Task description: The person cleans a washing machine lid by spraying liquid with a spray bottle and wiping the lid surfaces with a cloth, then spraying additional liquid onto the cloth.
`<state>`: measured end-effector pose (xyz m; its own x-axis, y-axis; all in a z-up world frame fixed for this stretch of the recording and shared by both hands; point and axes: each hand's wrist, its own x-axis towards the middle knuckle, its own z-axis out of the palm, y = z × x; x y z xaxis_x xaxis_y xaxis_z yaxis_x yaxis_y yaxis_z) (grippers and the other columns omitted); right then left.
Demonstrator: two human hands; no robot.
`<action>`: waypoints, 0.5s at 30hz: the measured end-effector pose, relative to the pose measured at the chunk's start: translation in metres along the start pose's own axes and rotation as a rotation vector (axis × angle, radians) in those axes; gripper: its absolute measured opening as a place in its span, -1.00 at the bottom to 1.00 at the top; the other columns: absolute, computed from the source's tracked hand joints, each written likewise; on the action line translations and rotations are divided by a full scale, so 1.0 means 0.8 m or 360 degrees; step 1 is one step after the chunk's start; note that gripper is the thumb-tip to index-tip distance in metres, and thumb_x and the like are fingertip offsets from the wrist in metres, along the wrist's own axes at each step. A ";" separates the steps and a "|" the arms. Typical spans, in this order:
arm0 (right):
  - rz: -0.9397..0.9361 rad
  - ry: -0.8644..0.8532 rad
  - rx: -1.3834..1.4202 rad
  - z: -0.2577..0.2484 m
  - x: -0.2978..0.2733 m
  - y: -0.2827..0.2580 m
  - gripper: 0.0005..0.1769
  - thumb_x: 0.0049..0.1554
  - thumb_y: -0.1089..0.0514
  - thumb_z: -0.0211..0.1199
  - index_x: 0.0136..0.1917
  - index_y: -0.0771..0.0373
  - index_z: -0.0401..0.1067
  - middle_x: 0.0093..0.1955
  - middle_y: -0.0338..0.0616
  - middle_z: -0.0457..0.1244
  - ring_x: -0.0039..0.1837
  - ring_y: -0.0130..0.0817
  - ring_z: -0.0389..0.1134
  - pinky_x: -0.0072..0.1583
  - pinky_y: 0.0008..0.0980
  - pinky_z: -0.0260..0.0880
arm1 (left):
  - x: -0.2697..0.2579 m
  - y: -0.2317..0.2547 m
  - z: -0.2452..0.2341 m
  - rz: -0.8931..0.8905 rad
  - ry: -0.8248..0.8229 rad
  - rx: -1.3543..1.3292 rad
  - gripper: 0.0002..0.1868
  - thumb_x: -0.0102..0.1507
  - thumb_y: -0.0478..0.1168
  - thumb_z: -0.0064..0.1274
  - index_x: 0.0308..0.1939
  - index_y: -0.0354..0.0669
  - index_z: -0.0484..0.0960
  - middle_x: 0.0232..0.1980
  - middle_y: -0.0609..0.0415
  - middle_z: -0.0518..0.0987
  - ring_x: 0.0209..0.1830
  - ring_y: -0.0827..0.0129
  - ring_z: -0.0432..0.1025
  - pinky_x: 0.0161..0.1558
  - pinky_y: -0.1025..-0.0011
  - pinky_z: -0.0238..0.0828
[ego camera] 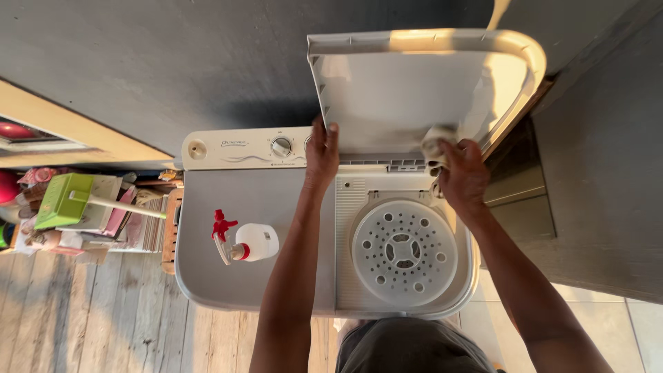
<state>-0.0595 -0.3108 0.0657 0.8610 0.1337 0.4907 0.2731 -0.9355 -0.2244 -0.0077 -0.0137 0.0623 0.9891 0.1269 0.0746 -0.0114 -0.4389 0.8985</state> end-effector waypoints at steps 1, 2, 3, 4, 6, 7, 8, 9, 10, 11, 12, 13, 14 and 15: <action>-0.0101 0.0145 0.0044 -0.022 0.008 0.005 -0.43 -0.02 0.33 0.36 0.25 0.02 0.45 0.15 -0.07 0.20 0.08 -0.25 0.37 -0.12 -0.37 0.44 | 0.004 0.021 -0.007 0.0093 0.0089 -0.0225 -0.37 0.45 0.23 -0.27 0.31 -0.22 0.42 -0.28 -0.08 0.55 -0.39 0.30 0.31 -0.29 0.21 0.34; -0.0203 0.0288 0.0087 -0.040 0.017 0.005 -0.23 -0.11 0.40 0.32 0.40 0.15 0.42 0.15 0.01 0.15 0.08 -0.13 0.34 -0.02 -0.24 0.44 | 0.009 0.042 -0.014 0.0185 0.0175 -0.0450 -0.32 0.45 0.26 -0.27 0.36 -0.23 0.41 -0.28 0.00 0.50 -0.40 0.43 0.20 -0.33 0.26 0.27; -0.0283 0.0459 0.0176 -0.046 0.028 -0.007 -0.26 -0.02 0.40 0.33 0.43 0.11 0.39 0.21 0.03 0.13 0.14 -0.09 0.33 0.04 -0.23 0.45 | 0.012 0.059 -0.021 0.0188 0.0169 -0.0454 -0.32 0.45 0.26 -0.27 0.36 -0.23 0.41 -0.28 0.00 0.50 -0.40 0.43 0.20 -0.33 0.26 0.27; -0.0365 0.0630 0.0265 -0.042 0.045 -0.024 -0.29 0.06 0.41 0.34 0.45 0.07 0.36 0.28 0.05 0.10 0.19 -0.04 0.32 0.10 -0.21 0.46 | 0.017 0.074 -0.027 0.0235 0.0190 -0.0527 -0.30 0.46 0.28 -0.34 0.37 -0.22 0.41 -0.26 0.03 0.48 -0.35 0.45 0.23 -0.28 0.29 0.28; -0.0477 0.0568 0.0764 -0.014 0.100 -0.081 -0.40 0.22 0.38 0.27 0.49 0.06 0.32 0.37 0.01 0.06 0.34 -0.14 0.31 0.27 -0.14 0.45 | 0.025 0.099 -0.034 0.0310 0.0192 -0.0605 -0.28 0.47 0.31 -0.40 0.37 -0.21 0.42 -0.24 0.06 0.46 -0.30 0.47 0.25 -0.24 0.32 0.29; -0.0587 0.0479 0.1277 -0.004 0.115 -0.109 -0.50 0.38 0.35 0.20 0.52 0.05 0.28 0.47 -0.02 0.02 0.49 -0.24 0.30 0.44 -0.07 0.44 | 0.025 0.107 -0.034 0.0398 0.0173 -0.0758 -0.28 0.48 0.30 -0.41 0.38 -0.21 0.39 -0.08 0.06 0.49 -0.11 0.46 0.31 -0.06 0.35 0.33; -0.0650 0.0574 0.0616 0.004 0.122 -0.133 -0.50 0.24 0.27 0.22 0.43 0.03 0.37 0.39 -0.06 0.07 0.44 -0.17 0.23 0.36 -0.05 0.36 | 0.027 0.110 -0.034 0.0485 0.0151 -0.0910 -0.29 0.49 0.30 -0.42 0.38 -0.21 0.36 0.08 0.06 0.53 0.07 0.45 0.38 0.12 0.39 0.38; -0.0695 0.0642 -0.0041 0.010 0.125 -0.146 -0.49 0.11 0.19 0.24 0.35 -0.01 0.46 0.31 -0.11 0.12 0.39 -0.10 0.15 0.28 -0.02 0.28 | 0.029 0.110 -0.033 0.0485 0.0142 -0.0907 -0.29 0.49 0.30 -0.42 0.38 -0.21 0.36 0.08 0.06 0.53 0.07 0.45 0.38 0.12 0.39 0.38; -0.0686 0.0642 -0.0042 0.015 0.122 -0.145 -0.49 0.11 0.19 0.24 0.35 -0.01 0.46 0.31 -0.11 0.12 0.39 -0.10 0.15 0.28 -0.02 0.28 | 0.034 0.107 -0.033 0.0484 0.0140 -0.0912 -0.30 0.51 0.29 -0.42 0.34 -0.23 0.39 0.06 0.04 0.52 0.08 0.42 0.36 0.15 0.41 0.36; -0.0736 0.0564 -0.0025 0.025 0.118 -0.144 -0.61 0.20 0.15 0.25 0.31 0.06 0.45 0.30 -0.11 0.14 0.40 -0.09 0.13 0.33 -0.02 0.25 | 0.040 0.103 -0.033 0.0484 0.0147 -0.0919 -0.31 0.52 0.28 -0.43 0.30 -0.25 0.43 0.04 0.01 0.51 0.08 0.39 0.35 0.18 0.42 0.33; -0.0786 0.0486 -0.0008 0.042 0.113 -0.140 -0.71 0.29 0.12 0.26 0.27 0.13 0.45 0.30 -0.12 0.15 0.41 -0.09 0.11 0.38 -0.03 0.22 | 0.046 0.098 -0.034 0.0483 0.0146 -0.0917 -0.31 0.52 0.28 -0.43 0.30 -0.25 0.43 0.04 0.01 0.51 0.08 0.39 0.35 0.18 0.42 0.33; -0.0781 0.0476 -0.0008 0.059 0.101 -0.127 -0.71 0.29 0.12 0.26 0.27 0.13 0.45 0.30 -0.12 0.15 0.41 -0.09 0.11 0.38 -0.03 0.22 | 0.049 0.092 -0.031 0.0443 0.0192 -0.0850 -0.32 0.57 0.27 -0.44 0.24 -0.29 0.45 -0.05 0.00 0.46 0.02 0.36 0.31 0.14 0.40 0.36; -0.0907 0.0269 -0.0091 0.075 0.086 -0.104 -0.69 0.20 0.15 0.24 0.22 0.15 0.49 0.28 -0.11 0.16 0.38 -0.10 0.15 0.36 -0.06 0.25 | 0.049 0.088 -0.027 0.0402 0.0237 -0.0782 -0.31 0.61 0.27 -0.45 0.18 -0.33 0.48 -0.14 -0.01 0.41 -0.04 0.34 0.27 0.11 0.39 0.38; -0.1019 0.0058 -0.0169 0.090 0.066 -0.081 -0.66 0.11 0.19 0.21 0.16 0.17 0.53 0.25 -0.10 0.17 0.35 -0.12 0.18 0.34 -0.09 0.28 | 0.046 0.084 -0.023 0.0389 0.0222 -0.0777 -0.31 0.61 0.27 -0.45 0.18 -0.33 0.48 -0.14 -0.01 0.41 -0.04 0.34 0.27 0.11 0.39 0.38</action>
<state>-0.0006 -0.2198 0.0452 0.5262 0.6663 0.5284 0.6820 -0.7018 0.2057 0.0250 -0.0221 0.1338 0.9207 0.2042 0.3327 -0.3374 -0.0123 0.9413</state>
